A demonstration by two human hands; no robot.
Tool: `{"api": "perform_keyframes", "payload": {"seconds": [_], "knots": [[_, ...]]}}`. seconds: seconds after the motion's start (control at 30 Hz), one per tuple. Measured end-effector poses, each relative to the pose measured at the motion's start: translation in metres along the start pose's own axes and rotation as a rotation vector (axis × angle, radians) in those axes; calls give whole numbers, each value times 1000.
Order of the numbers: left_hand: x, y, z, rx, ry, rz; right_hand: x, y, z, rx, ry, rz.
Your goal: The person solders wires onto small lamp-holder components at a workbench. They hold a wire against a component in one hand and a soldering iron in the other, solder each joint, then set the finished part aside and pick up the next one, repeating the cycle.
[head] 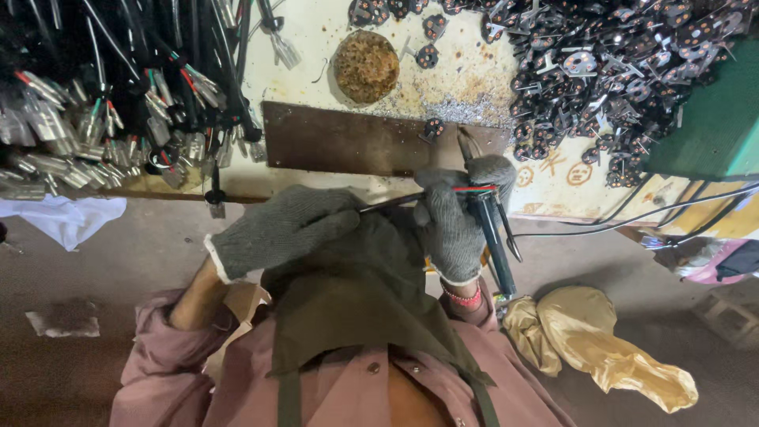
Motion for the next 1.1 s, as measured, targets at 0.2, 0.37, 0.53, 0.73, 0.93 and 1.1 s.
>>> {"api": "perform_keyframes", "payload": {"seconds": [0.2,0.37,0.53,0.73,0.93,1.1], "knots": [[11,-10,-12,285,64,9,-45,-3,14,-76,-146,-276],[-18,-5,-15,353,198,-221,-24,-12,2,-64,-171,-68],[17,-4,-12,428,-102,100,-19,-8,4,-4,-37,-153],[-13,2,-18,615,421,-23,-26,6,-2,103,-99,-332],[30,0,-18,513,-103,130,-4,-5,22,-122,-45,-190],[9,0,-16,459,16,-81,-17,-5,23,-162,-138,-316]]}}
Point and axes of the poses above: each hand's wrist, its own y-axis away from the middle knuckle, its own z-axis out of the palm, x = y × z, the point moved 10 cm from there along -y, towards the middle knuckle, and after that the axes turned 13 degrees about -x, right-handed, at the moved point
